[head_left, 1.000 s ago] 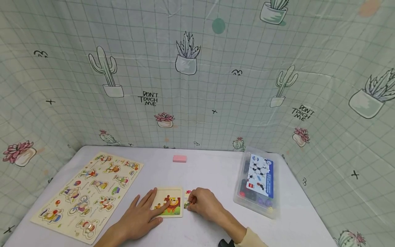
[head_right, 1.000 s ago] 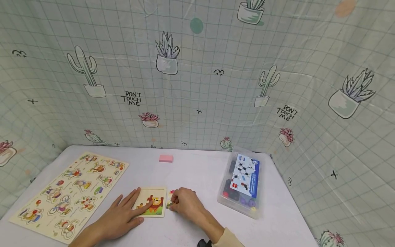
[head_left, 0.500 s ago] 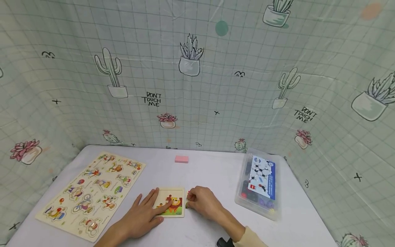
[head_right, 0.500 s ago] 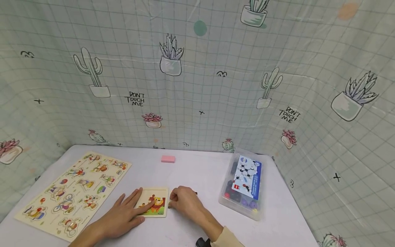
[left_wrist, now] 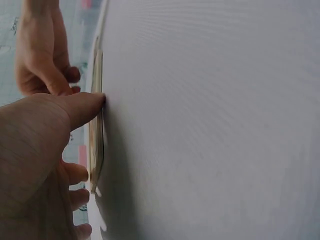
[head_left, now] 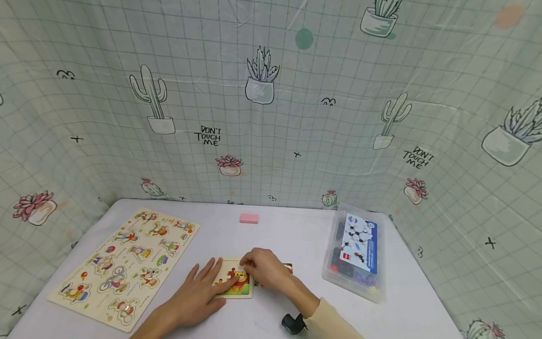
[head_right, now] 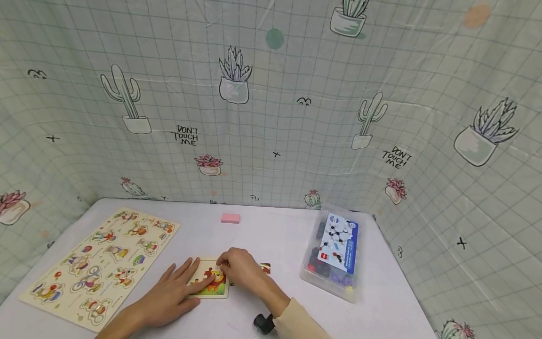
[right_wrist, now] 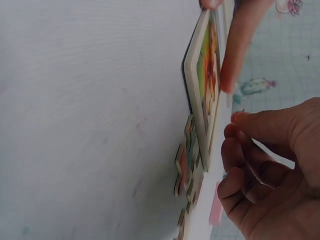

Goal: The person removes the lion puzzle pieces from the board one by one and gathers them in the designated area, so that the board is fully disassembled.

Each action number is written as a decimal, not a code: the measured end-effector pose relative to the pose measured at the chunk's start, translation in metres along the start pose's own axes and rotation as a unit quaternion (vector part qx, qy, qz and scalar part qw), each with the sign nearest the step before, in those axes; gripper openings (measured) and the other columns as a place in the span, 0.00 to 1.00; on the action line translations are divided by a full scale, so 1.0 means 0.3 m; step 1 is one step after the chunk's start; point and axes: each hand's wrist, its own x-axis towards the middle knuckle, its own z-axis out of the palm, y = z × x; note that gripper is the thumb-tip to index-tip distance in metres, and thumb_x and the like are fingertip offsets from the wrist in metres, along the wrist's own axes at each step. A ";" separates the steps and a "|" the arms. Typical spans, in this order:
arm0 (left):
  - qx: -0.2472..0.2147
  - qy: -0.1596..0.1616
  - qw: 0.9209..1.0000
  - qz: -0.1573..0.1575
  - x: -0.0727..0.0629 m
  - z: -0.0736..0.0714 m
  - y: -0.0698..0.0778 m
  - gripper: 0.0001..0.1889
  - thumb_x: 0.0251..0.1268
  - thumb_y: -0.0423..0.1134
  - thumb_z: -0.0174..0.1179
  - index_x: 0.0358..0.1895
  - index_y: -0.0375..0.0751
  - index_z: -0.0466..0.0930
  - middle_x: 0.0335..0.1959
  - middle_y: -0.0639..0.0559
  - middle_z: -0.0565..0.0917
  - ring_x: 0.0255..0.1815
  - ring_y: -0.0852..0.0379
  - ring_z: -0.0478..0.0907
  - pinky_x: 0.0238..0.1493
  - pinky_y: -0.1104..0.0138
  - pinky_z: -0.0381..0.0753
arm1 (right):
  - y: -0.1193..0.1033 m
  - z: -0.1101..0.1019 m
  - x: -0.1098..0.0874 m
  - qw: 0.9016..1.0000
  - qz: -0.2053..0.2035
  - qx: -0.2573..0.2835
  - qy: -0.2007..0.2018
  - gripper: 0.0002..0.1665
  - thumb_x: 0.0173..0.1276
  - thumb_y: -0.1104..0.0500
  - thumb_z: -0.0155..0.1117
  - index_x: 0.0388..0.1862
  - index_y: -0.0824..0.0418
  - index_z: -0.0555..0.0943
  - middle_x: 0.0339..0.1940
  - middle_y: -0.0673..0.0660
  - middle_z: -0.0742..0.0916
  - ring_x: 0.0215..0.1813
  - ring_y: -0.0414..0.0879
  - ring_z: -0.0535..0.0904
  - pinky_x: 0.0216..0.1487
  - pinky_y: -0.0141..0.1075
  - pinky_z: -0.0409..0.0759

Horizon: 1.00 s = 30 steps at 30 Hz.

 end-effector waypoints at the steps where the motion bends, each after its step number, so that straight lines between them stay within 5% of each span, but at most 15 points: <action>1: -0.001 0.000 1.000 0.003 0.003 0.001 0.003 0.27 0.76 0.54 0.53 0.76 0.64 0.66 0.81 0.34 0.51 0.82 0.35 0.44 0.73 0.33 0.43 | -0.005 0.002 0.007 1.000 -0.005 -0.004 -0.007 0.08 0.71 0.62 0.65 0.45 0.57 0.89 0.35 0.45 0.84 0.35 0.32 0.75 0.39 0.27 0.77; 12: -0.003 -0.018 1.000 0.009 0.031 0.015 0.024 0.25 0.77 0.57 0.51 0.74 0.69 0.67 0.81 0.35 0.51 0.82 0.36 0.44 0.72 0.32 0.44 | -0.036 0.019 0.032 0.997 -0.040 -0.044 -0.057 0.13 0.72 0.66 0.62 0.50 0.58 0.89 0.39 0.47 0.86 0.42 0.33 0.79 0.48 0.29 0.80; 30: 0.013 -0.025 1.000 0.005 0.027 0.019 0.025 0.24 0.78 0.57 0.48 0.74 0.71 0.66 0.81 0.37 0.51 0.82 0.38 0.44 0.71 0.30 0.45 | -0.038 0.035 0.033 0.998 -0.031 -0.043 -0.044 0.12 0.73 0.64 0.61 0.49 0.58 0.89 0.39 0.47 0.85 0.39 0.33 0.77 0.47 0.30 0.80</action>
